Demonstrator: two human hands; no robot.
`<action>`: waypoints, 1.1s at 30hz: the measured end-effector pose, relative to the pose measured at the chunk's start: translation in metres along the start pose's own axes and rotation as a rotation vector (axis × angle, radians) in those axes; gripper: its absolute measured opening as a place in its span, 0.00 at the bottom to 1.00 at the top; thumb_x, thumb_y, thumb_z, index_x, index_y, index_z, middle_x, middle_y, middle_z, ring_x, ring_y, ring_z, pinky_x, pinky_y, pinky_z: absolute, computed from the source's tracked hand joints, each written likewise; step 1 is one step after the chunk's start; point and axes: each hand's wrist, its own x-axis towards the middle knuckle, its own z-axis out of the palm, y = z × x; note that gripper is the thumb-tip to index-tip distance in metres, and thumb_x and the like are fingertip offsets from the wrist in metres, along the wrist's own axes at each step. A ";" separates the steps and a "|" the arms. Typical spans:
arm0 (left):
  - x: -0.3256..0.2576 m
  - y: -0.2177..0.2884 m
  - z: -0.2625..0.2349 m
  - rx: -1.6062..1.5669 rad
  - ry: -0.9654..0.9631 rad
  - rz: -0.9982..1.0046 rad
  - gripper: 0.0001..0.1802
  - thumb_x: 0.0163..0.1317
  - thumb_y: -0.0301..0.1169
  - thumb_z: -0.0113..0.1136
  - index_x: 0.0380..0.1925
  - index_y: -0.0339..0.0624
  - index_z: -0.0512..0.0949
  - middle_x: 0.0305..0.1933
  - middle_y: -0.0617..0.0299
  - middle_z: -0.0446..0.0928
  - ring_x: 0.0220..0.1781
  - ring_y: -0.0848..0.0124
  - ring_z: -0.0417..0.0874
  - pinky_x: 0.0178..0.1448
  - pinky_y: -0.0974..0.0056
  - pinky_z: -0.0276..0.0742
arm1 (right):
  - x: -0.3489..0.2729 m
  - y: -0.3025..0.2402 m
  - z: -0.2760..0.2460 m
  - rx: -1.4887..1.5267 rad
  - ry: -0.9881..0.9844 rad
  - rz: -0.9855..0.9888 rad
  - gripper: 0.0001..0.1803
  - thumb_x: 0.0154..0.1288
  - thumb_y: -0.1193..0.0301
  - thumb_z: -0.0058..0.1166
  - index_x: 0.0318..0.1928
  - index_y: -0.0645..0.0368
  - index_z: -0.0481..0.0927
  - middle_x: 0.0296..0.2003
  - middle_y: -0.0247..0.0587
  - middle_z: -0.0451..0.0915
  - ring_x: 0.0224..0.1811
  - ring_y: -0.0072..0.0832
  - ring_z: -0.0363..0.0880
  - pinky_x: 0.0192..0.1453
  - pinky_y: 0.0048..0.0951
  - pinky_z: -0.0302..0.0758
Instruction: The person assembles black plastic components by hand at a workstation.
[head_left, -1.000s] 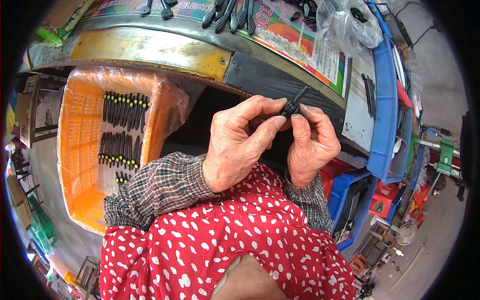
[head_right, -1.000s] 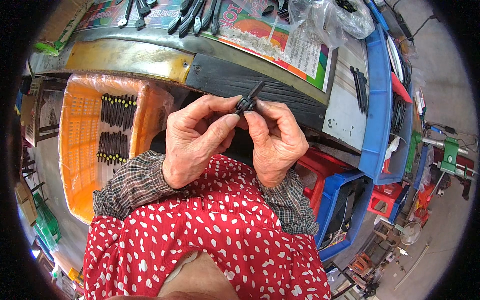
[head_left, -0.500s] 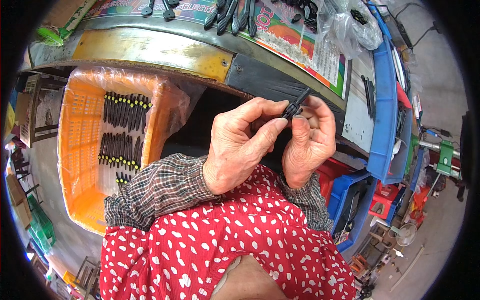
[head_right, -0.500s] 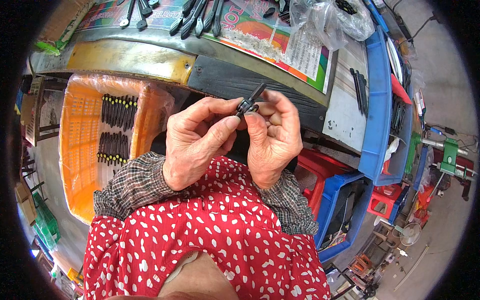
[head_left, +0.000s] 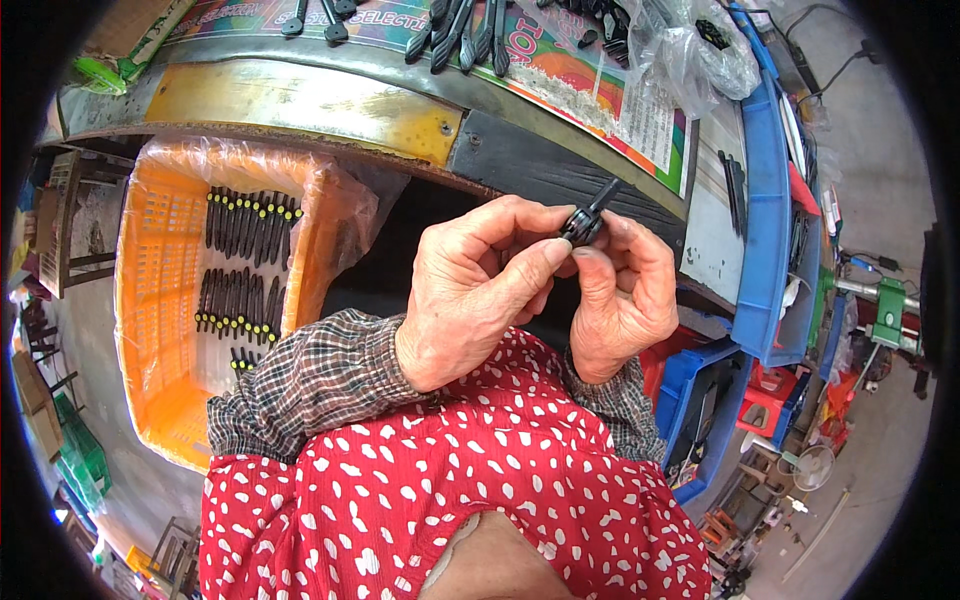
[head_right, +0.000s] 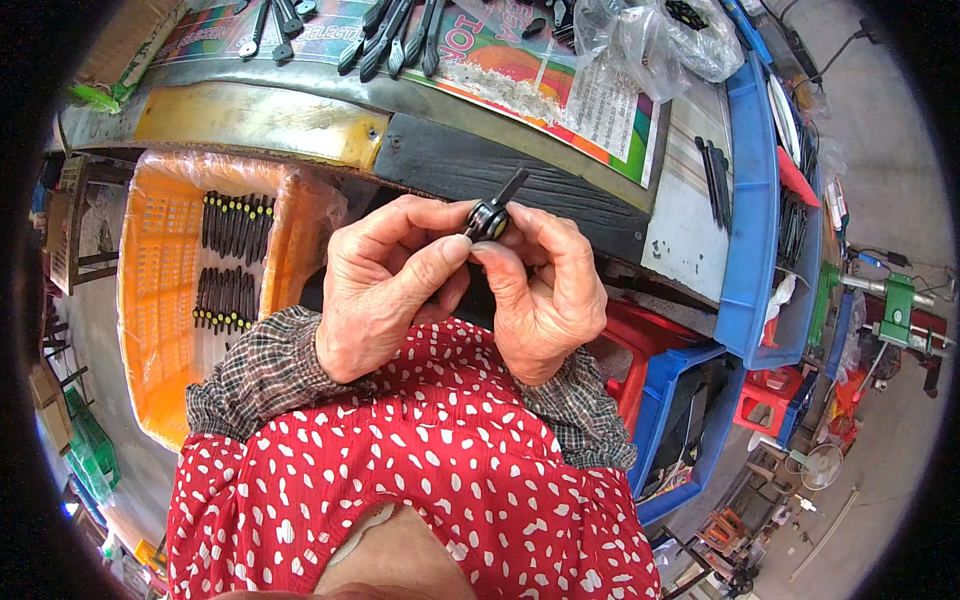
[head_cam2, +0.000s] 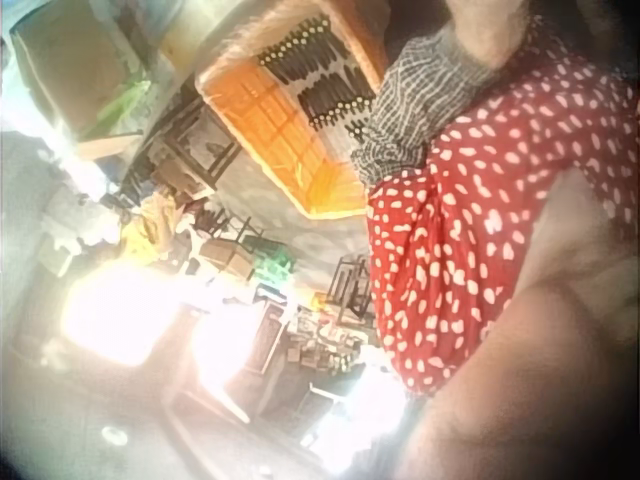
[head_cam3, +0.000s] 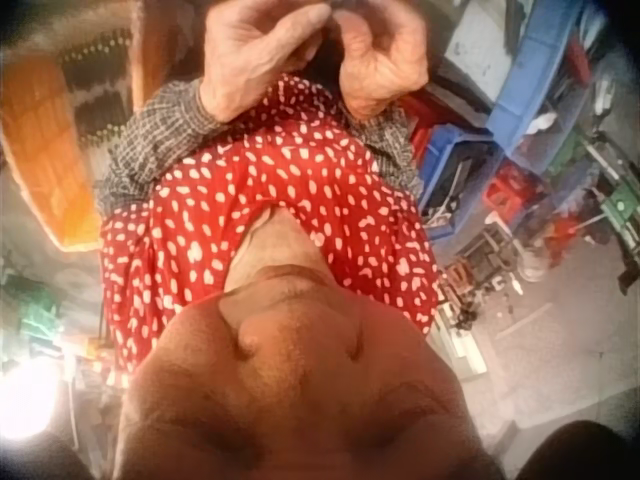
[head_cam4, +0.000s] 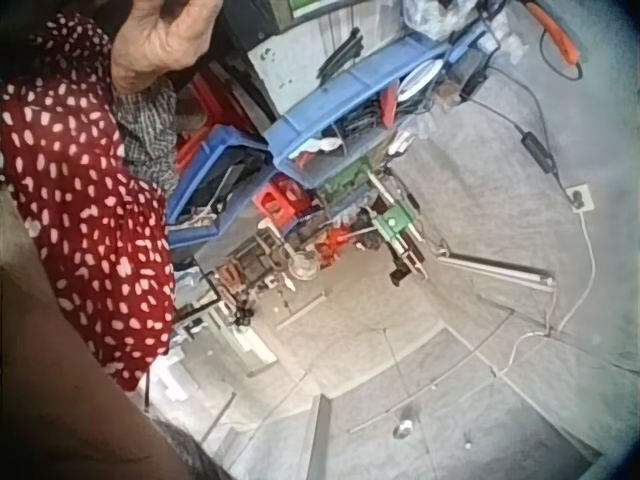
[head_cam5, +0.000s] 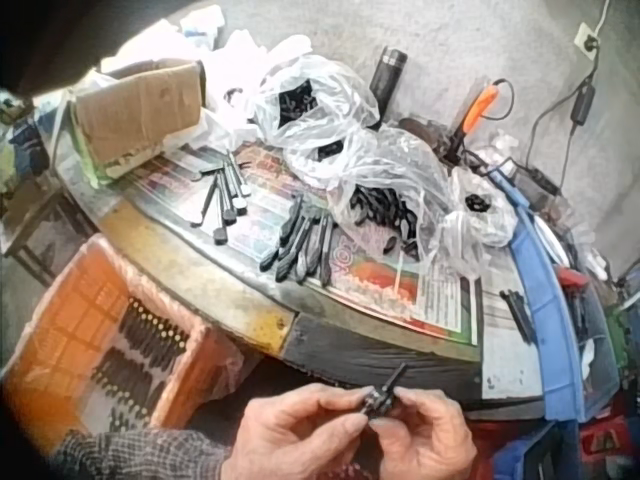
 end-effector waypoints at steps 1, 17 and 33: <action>0.000 0.000 0.000 -0.001 -0.001 0.000 0.10 0.63 0.22 0.55 0.44 0.34 0.76 0.29 0.64 0.79 0.22 0.85 0.70 0.23 0.79 0.64 | -0.001 0.000 -0.002 0.025 -0.024 0.043 0.15 0.56 0.79 0.62 0.44 0.70 0.75 0.34 0.42 0.79 0.31 0.23 0.79 0.35 0.22 0.78; 0.001 -0.002 -0.003 0.038 0.023 0.046 0.10 0.62 0.21 0.55 0.43 0.32 0.77 0.29 0.63 0.79 0.22 0.85 0.71 0.24 0.79 0.66 | 0.005 -0.003 -0.006 -0.161 -0.138 0.087 0.15 0.57 0.75 0.63 0.43 0.69 0.75 0.33 0.42 0.81 0.31 0.21 0.81 0.36 0.22 0.78; 0.000 -0.003 -0.004 0.062 0.037 0.024 0.09 0.62 0.21 0.56 0.43 0.33 0.77 0.27 0.66 0.78 0.22 0.86 0.70 0.24 0.79 0.66 | 0.012 0.000 0.000 -0.331 -0.168 -0.046 0.10 0.62 0.70 0.57 0.34 0.65 0.75 0.25 0.41 0.76 0.24 0.26 0.77 0.29 0.25 0.74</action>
